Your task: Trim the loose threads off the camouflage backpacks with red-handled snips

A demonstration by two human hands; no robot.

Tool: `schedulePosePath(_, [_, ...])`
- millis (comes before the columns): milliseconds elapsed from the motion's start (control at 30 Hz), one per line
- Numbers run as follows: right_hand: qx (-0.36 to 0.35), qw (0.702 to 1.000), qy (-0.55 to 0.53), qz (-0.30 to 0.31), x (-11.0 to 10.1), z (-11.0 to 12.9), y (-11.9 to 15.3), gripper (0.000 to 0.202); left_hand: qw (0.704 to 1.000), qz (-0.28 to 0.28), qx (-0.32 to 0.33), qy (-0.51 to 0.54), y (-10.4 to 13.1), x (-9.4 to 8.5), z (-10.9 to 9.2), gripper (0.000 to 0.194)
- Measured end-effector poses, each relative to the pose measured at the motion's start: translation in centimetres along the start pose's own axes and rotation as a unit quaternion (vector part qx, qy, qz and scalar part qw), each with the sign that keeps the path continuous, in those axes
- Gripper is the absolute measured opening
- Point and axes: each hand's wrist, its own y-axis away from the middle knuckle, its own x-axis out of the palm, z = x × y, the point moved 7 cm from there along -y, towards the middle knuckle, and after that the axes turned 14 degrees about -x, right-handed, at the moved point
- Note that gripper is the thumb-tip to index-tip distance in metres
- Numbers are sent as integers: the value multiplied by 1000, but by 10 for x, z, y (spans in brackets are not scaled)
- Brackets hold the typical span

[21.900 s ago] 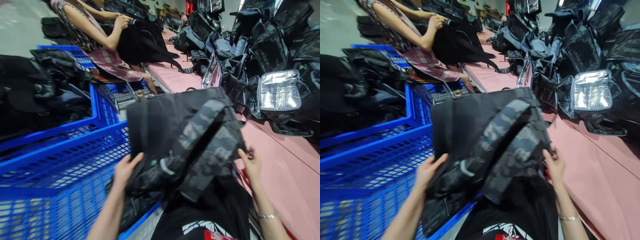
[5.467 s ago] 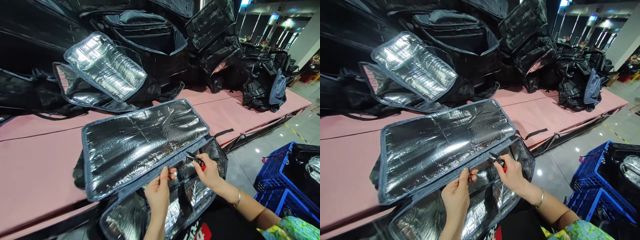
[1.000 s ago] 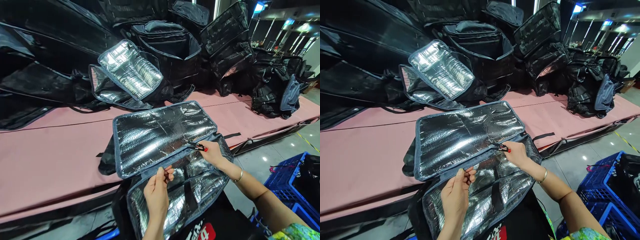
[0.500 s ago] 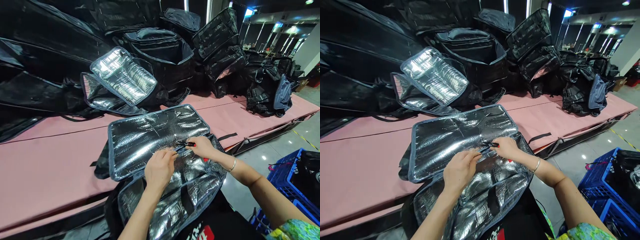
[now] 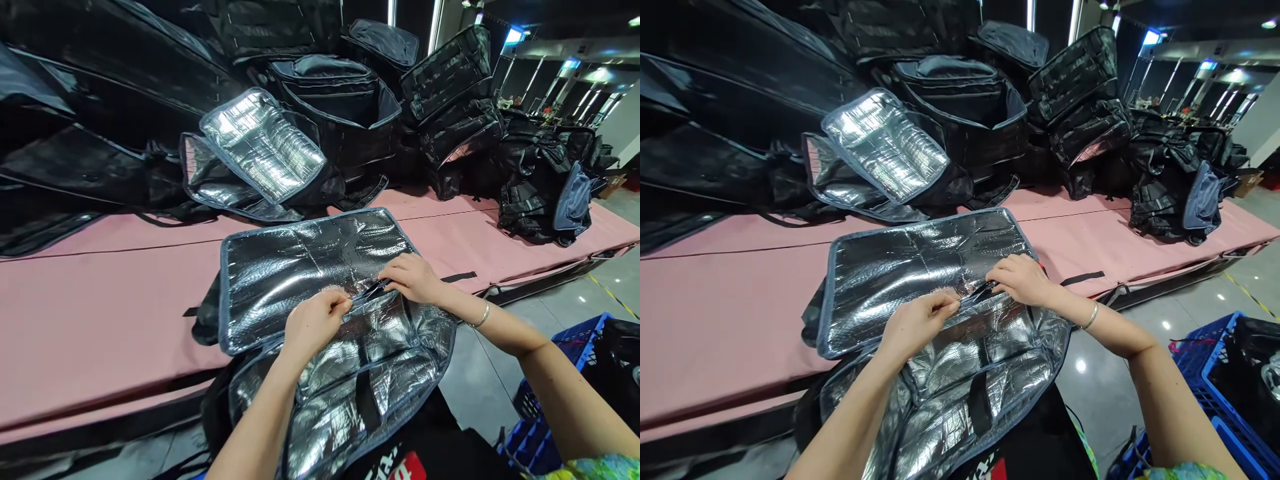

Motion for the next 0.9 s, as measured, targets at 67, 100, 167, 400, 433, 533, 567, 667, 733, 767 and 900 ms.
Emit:
schedulePosePath(67, [-33, 999, 17, 12, 2, 2, -3, 16, 1000, -2, 2, 3, 0, 0, 1, 26])
schedulePosePath(100, [-45, 999, 24, 16, 3, 3, -5, 17, 1000, -3, 2, 5, 1, 0, 1, 26])
schedulePosePath(167, [-59, 997, 34, 20, 3, 4, -7, 17, 1000, -5, 2, 9, 1, 1, 2, 26])
schedulePosePath(400, [-79, 993, 54, 69, 3, 5, -11, 19, 1000, -5, 8, 27, 3, 1, 3, 26])
schedulePosePath(433, [-80, 992, 55, 83, 4, 5, -11, 19, 1000, -5, 7, 29, 3, 1, 3, 26])
schedulePosePath(533, [-91, 989, 16, 118, 6, 10, -11, 15, 999, -4, 2, 31, 4, 0, 4, 26])
schedulePosePath(567, [-98, 987, -8, 125, 6, 13, -11, 16, 1000, -3, 1, 31, 5, 0, 4, 26])
schedulePosePath(667, [-104, 985, -58, 128, 4, 18, -12, 22, 1000, 1, 2, 27, 6, 0, 4, 25])
schedulePosePath(733, [-88, 987, -56, 122, 1, 16, -13, 23, 1000, -3, 4, 27, 6, 0, 3, 25])
schedulePosePath(767, [-80, 988, -51, 120, 0, 14, -14, 23, 1000, -6, 5, 27, 6, 0, 3, 25])
schedulePosePath(900, [-72, 989, -29, 127, 0, 6, -13, 21, 999, -9, 11, 33, 6, 0, 3, 25])
